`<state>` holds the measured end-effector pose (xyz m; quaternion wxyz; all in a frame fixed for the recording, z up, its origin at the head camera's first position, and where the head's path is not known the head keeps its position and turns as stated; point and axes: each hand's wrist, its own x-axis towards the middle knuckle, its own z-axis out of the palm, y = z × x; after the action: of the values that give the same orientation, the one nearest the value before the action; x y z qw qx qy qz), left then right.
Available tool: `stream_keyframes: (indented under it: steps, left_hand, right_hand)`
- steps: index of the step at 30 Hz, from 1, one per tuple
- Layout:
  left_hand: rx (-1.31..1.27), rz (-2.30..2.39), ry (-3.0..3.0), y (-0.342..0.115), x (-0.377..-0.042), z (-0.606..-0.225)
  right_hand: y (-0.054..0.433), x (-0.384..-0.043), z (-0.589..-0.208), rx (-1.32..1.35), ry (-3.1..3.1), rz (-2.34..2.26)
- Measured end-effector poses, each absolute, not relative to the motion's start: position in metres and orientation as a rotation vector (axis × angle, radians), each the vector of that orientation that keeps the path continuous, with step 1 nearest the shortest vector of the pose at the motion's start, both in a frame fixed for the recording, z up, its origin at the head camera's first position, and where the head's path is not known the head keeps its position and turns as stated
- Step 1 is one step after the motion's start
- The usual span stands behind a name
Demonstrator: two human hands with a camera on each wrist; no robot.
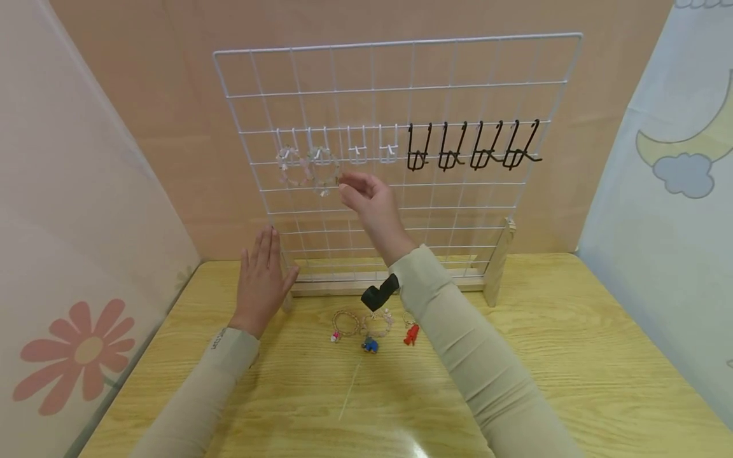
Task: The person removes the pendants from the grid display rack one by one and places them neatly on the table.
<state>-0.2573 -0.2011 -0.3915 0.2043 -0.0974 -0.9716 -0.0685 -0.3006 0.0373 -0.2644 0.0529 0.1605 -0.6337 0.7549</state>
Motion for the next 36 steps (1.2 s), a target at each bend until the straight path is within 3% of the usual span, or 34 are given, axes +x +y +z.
stream_keyframes:
  steps: [19,36]
  left_hand:
    - [-0.269,-0.196,-2.699,-0.202,-0.256,-0.392]
    - [-0.285,-0.205,-2.677,-0.203,-0.255,-0.393]
  right_hand:
    - [0.020,-0.299,-0.250,0.422,-1.830,2.428]
    - [0.031,-0.275,-0.236,0.429,-1.727,2.519]
